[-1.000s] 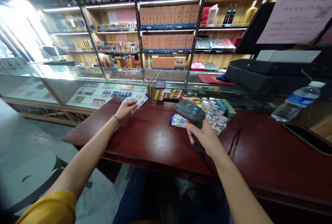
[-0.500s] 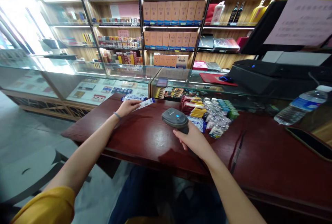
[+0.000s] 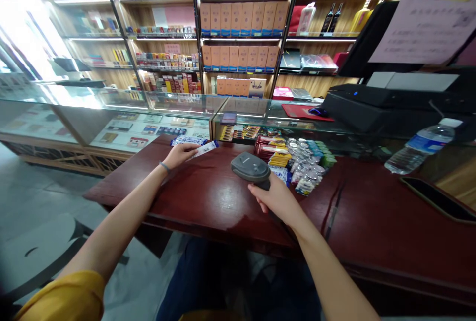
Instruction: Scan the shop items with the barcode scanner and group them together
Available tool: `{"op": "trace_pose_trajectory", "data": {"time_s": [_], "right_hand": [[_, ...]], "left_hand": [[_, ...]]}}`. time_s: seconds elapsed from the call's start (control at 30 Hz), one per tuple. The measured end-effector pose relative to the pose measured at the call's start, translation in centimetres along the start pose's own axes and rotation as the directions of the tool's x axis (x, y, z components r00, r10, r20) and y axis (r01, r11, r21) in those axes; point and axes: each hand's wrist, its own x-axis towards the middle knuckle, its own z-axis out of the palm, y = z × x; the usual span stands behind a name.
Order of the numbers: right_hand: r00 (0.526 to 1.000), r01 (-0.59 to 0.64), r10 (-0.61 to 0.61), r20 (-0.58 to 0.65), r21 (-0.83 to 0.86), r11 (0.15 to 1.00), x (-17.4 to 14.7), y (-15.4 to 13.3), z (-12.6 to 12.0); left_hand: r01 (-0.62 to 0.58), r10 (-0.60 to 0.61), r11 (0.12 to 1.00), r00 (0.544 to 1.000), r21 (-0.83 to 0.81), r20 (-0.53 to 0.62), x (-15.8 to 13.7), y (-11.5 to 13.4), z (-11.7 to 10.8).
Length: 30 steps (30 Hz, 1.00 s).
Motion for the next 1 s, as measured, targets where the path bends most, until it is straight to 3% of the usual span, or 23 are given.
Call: {"op": "trace_pose_trajectory", "data": {"time_s": [0.13,0.27,0.57,0.77,1.0], "right_hand": [[0.997,0.033,-0.027,-0.068,0.087,0.996,-0.6,-0.3,-1.4],[0.990,0.053,-0.034,-0.136,0.143,0.988,-1.4,-0.5,-3.4],[0.961,0.086,-0.019,-0.275,0.231,0.969,-3.7,0.0,-7.1],[0.948,0.093,-0.009,-0.319,0.249,0.964,-4.6,0.5,-8.3],[0.943,0.095,0.005,-0.332,0.285,0.954,-5.7,0.9,-9.1]], "left_hand": [[0.022,-0.023,0.991,1.000,-0.133,-0.005,0.0,0.2,0.4],[0.004,-0.019,0.983,0.997,-0.185,-0.081,0.2,1.1,1.0],[-0.094,0.095,0.995,0.996,-0.026,0.000,1.1,5.9,2.6],[-0.234,0.233,0.970,0.972,0.065,0.022,1.7,10.6,7.2],[-0.469,0.437,0.862,0.880,0.193,0.186,1.8,14.2,13.6]]}}
